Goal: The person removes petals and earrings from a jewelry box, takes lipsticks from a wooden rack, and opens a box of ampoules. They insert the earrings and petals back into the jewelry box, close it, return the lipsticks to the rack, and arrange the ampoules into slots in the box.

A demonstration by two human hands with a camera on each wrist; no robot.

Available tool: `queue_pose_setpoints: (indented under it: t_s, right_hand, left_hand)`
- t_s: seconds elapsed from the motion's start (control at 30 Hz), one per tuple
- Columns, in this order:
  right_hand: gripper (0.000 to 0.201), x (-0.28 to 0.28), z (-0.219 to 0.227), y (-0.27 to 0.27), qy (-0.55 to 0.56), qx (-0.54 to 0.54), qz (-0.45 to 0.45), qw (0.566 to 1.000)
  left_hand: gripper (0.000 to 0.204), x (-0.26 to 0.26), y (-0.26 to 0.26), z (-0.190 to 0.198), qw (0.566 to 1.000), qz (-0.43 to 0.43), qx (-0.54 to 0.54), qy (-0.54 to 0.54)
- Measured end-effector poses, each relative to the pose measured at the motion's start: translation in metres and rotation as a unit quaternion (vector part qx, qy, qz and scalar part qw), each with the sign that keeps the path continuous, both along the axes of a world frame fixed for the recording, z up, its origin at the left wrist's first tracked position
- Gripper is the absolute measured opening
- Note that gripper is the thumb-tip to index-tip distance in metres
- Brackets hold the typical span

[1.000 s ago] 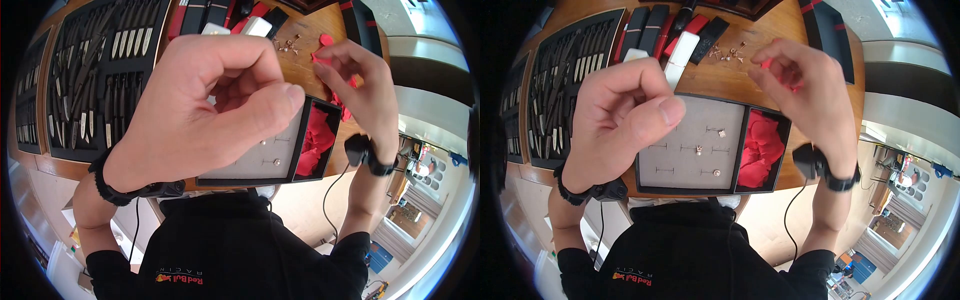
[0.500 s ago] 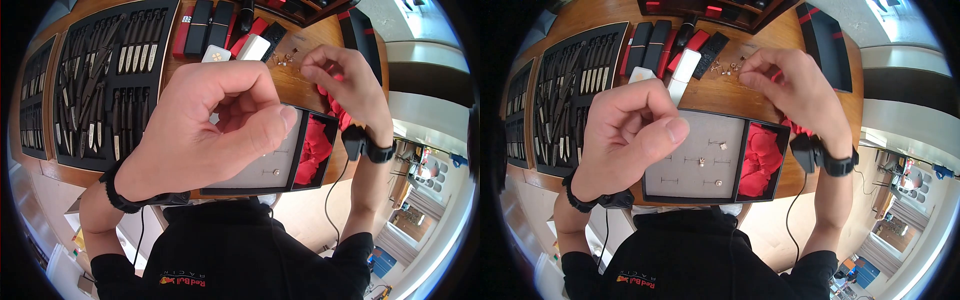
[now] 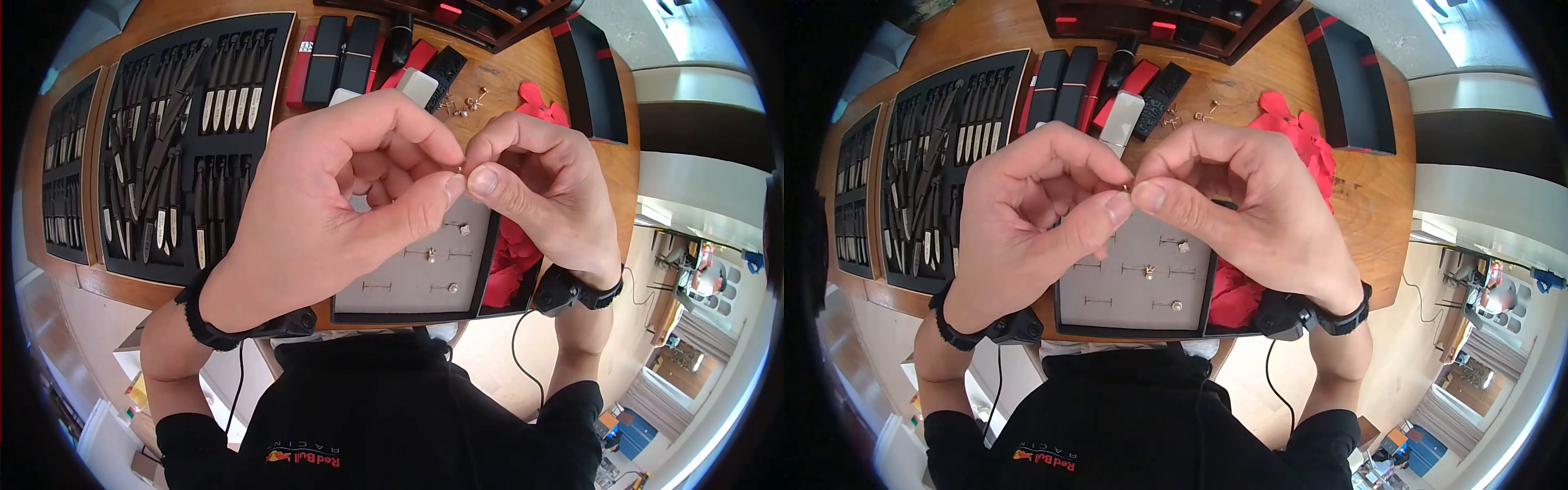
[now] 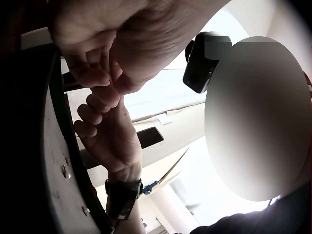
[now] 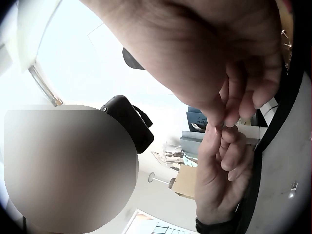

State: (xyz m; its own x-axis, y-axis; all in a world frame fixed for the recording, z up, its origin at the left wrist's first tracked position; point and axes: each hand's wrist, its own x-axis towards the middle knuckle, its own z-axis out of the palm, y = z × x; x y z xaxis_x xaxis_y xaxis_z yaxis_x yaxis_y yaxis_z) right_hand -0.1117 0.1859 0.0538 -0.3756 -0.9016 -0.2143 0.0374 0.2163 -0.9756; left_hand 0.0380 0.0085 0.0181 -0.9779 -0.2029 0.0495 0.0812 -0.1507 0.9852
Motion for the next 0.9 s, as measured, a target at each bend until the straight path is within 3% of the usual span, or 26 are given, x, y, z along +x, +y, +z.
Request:
queue_pose_setpoints:
  t_s: [0.07, 0.37, 0.5, 0.6, 0.77, 0.9]
  right_hand:
    - [0.019, -0.001, -0.004, -0.002, 0.096, -0.019, 0.002, 0.995]
    - [0.013, -0.007, 0.002, 0.006, 0.165, -0.038, 0.035, 0.985]
    - [0.013, -0.008, 0.0, 0.01, 0.19, -0.046, 0.047, 0.979]
    - [0.013, -0.008, -0.003, 0.015, 0.162, -0.054, 0.046, 0.984]
    - [0.011, -0.007, -0.002, 0.018, 0.014, 0.005, 0.042, 0.999]
    - [0.011, -0.004, -0.006, 0.019, -0.047, -0.014, 0.01, 0.999]
  left_hand:
    - [0.018, 0.0, 0.0, -0.001, 1.0, 0.012, 0.0, 0.003]
    - [0.011, 0.0, 0.002, 0.002, 1.0, -0.003, 0.006, 0.002]
    - [0.012, 0.002, 0.002, 0.008, 0.999, -0.014, -0.049, -0.001]
    - [0.015, 0.003, 0.0, 0.009, 0.993, -0.029, -0.115, 0.015]
    - [0.022, -0.002, 0.003, 0.01, 0.968, -0.029, -0.229, 0.095]
    - [0.024, -0.004, 0.007, 0.01, 0.946, 0.029, -0.291, 0.138]
